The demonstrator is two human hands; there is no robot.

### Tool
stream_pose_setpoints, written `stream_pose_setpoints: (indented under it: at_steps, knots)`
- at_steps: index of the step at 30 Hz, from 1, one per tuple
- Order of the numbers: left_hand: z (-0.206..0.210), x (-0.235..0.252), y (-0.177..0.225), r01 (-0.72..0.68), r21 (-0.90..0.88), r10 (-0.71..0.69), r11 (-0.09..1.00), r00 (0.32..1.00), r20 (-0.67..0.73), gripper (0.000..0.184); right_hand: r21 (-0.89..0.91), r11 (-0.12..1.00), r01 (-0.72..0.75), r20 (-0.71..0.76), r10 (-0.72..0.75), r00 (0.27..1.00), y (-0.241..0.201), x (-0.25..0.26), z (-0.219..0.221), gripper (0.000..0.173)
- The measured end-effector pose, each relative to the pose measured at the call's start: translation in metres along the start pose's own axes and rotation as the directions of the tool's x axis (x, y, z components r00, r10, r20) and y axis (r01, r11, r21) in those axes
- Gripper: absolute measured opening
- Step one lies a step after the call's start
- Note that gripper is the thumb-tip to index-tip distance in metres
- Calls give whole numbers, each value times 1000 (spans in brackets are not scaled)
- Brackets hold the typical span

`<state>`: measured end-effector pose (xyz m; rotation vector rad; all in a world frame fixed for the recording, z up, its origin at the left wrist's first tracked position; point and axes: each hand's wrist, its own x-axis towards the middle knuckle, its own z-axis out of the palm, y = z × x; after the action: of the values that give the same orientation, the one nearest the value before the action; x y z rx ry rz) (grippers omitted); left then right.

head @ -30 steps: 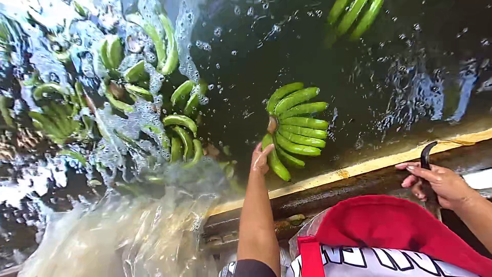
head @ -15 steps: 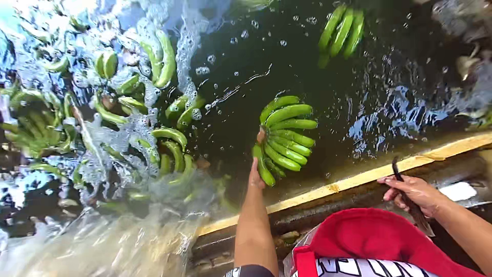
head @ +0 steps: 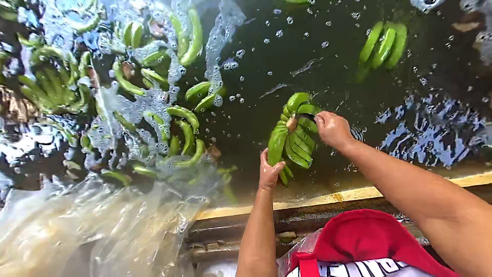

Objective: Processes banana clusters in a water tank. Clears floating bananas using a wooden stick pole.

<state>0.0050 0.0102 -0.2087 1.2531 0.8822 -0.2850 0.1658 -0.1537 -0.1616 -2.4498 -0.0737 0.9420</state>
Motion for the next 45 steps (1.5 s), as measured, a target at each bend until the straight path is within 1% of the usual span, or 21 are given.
stream_pose_setpoints:
  at_steps: [4, 8, 11, 14, 16, 18, 21, 22, 24, 26, 28, 30, 32, 33, 36, 37, 39, 41, 42, 43, 45]
  knots:
    - [16, -14, 23, -92, 100, 95, 991, 995, -31, 84, -165, 986, 2, -16, -4, 1000, -11, 18, 0, 42]
    - [37, -25, 45, -122, 261, 143, 957, 988, -60, 87, -235, 972, -11, -17, 8, 1000, -7, 25, -2, 44]
    - [57, -28, 59, -72, 447, 136, 892, 984, -112, 88, -164, 977, -134, -14, 133, 991, -5, 18, 7, 45]
    - [76, -22, 57, -96, 622, 220, 777, 967, -127, 89, 44, 946, -322, 80, 318, 945, -3, 4, 20, 47]
    - [80, -22, 50, -111, 678, 253, 727, 961, -114, 90, 269, 870, -413, 164, 381, 910, 4, -3, 27, 48]
    - [75, -24, 36, -208, 712, 349, 671, 936, -55, 89, 473, 728, -497, 228, 443, 867, 11, -13, 32, 45]
    - [66, -18, 11, -442, 729, 591, 523, 804, 64, 89, 708, 431, -560, 351, 473, 808, 17, -21, 33, 34]
    - [64, -14, 8, -469, 739, 615, 484, 783, 94, 89, 734, 374, -567, 379, 467, 799, 18, -20, 33, 33]
    - [59, -4, 7, -420, 766, 540, 487, 834, 114, 90, 731, 342, -590, 434, 435, 789, 16, -20, 33, 32]
    - [48, 10, 16, -281, 727, 363, 627, 931, 46, 91, 732, 359, -578, 485, 321, 813, 11, -29, 25, 36]
    - [36, 19, 18, -116, 506, 177, 854, 982, -74, 84, 763, 368, -531, 464, 260, 847, 14, -39, 7, 36]
    - [36, 25, 9, -15, 156, 43, 988, 983, -176, 79, 811, 388, -439, 323, 330, 887, 32, -35, -13, 33]
    - [45, 17, -11, 46, -103, -66, 994, 976, -208, 75, 830, 414, -375, 207, 395, 895, 66, -27, -26, 27]
    - [48, 5, -21, 98, -154, -126, 983, 975, -185, 75, 829, 406, -385, 196, 432, 880, 86, -26, -27, 26]
    - [46, -29, -39, 295, -67, -294, 953, 956, 15, 66, 783, 362, -505, 250, 561, 789, 151, -29, -17, 28]
    - [41, -33, -39, 335, -47, -333, 941, 942, 33, 60, 775, 320, -545, 251, 637, 729, 172, -31, -10, 29]
    - [24, -24, -34, 332, -107, -339, 937, 939, -56, 53, 775, 230, -588, 172, 819, 548, 200, -40, 1, 25]
    - [7, 2, -39, 271, -247, -323, 930, 925, -200, 53, 743, 260, -617, 51, 897, 439, 208, -51, 4, 33]
    - [2, 13, -44, 262, -319, -341, 911, 914, -221, 56, 725, 291, -624, 19, 898, 440, 197, -55, 3, 41]
    - [2, 20, -48, 279, -389, -379, 878, 901, -209, 56, 707, 334, -623, 9, 876, 481, 181, -53, 4, 43]
    - [11, 24, -53, 340, -474, -453, 812, 879, -147, 50, 692, 474, -544, 0, 754, 657, 150, -42, 5, 45]
